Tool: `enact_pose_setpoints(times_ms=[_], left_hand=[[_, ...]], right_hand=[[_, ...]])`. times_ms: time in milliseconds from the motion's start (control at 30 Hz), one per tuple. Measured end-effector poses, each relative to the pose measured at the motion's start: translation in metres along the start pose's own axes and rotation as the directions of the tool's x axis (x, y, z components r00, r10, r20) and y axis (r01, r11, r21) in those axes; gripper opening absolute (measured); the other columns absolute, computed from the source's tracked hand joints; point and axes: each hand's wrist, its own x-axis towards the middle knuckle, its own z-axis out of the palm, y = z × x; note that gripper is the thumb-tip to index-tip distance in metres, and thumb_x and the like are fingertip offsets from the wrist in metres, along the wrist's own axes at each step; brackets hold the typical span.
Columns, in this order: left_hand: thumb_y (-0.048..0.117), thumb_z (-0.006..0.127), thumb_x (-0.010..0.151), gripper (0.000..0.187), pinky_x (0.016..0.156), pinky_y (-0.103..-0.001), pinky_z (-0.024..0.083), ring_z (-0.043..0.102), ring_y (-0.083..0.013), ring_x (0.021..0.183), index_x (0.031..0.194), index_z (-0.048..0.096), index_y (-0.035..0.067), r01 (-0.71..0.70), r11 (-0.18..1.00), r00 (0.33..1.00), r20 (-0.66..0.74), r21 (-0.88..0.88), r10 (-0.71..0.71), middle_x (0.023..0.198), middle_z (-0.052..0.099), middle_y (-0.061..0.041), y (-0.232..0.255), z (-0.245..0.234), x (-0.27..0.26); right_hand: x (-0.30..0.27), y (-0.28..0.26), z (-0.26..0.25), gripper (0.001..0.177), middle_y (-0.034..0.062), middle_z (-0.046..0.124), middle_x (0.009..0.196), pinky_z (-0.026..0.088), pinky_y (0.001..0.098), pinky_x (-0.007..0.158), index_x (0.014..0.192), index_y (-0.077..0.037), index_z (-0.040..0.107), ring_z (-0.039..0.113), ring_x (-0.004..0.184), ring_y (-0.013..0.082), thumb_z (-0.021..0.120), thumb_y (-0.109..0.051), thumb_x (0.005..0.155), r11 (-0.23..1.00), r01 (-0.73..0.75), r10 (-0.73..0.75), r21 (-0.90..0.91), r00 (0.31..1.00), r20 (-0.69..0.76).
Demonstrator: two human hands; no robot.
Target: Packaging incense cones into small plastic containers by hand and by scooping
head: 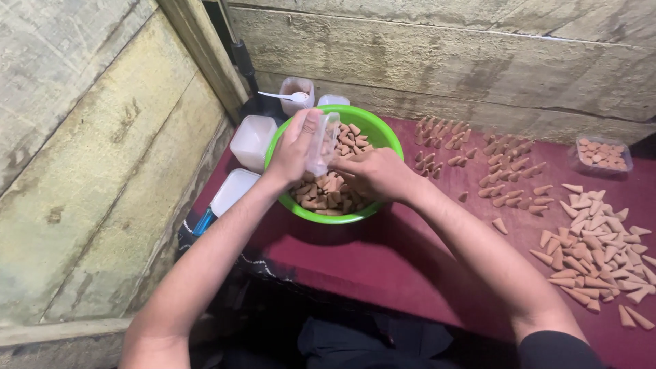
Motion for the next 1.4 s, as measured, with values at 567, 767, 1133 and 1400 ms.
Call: enact_pose_setpoints(times_ms=[567,767,1133,1400], left_hand=[[0.068,0.039,0.102,0.060,0.091,-0.038,0.054,0.064,-0.0219,0.097,0.128,0.065,0.020,-0.235,0.955,0.972,-0.060,-0.178,0.228,0.099,0.067,-0.013,0.054,0.014,-0.011],[0.077,0.034,0.099,0.077,0.071,-0.028,0.063,0.068,-0.0151,0.083,0.135,0.058,0.013,-0.321,0.864,0.945,-0.070,-0.387,0.320,0.086,0.066,-0.009,0.027,0.025,0.008],[0.072,0.033,0.101,0.071,0.086,-0.028,0.051,0.061,-0.0150,0.086,0.133,0.065,0.017,-0.436,0.885,0.900,-0.087,-0.165,0.427,0.078,0.066,-0.009,0.030,0.010,0.010],[0.066,0.030,0.105,0.064,0.093,-0.033,0.048,0.063,-0.0180,0.086,0.132,0.064,0.019,-0.385,0.904,0.922,-0.122,-0.184,0.368,0.073,0.068,-0.010,0.030,0.012,0.012]], right_hand=[[0.003,-0.018,-0.002,0.074,0.0270,0.070,0.077,0.056,0.0677,0.068,0.157,-0.010,0.026,0.068,0.073,0.0556,0.062,-0.018,0.092,0.928,-0.267,0.186,0.260,0.936,0.298],[0.003,-0.046,0.007,0.078,0.0026,0.055,0.068,0.042,0.0321,0.054,0.162,-0.020,0.016,0.053,0.057,0.0191,0.058,-0.004,0.099,0.359,-0.411,0.180,0.838,0.911,0.370],[0.011,-0.034,-0.020,0.008,-0.0028,0.062,0.058,0.036,0.0190,0.051,0.103,-0.011,0.078,0.044,0.055,0.0041,0.073,-0.010,0.096,0.354,-0.307,0.438,0.884,0.889,0.133],[0.012,-0.006,-0.009,0.023,0.0050,0.068,0.079,0.055,0.0283,0.058,0.096,-0.009,0.066,0.066,0.072,0.0224,0.086,-0.006,0.085,0.836,-0.176,0.401,0.519,0.842,-0.360]])
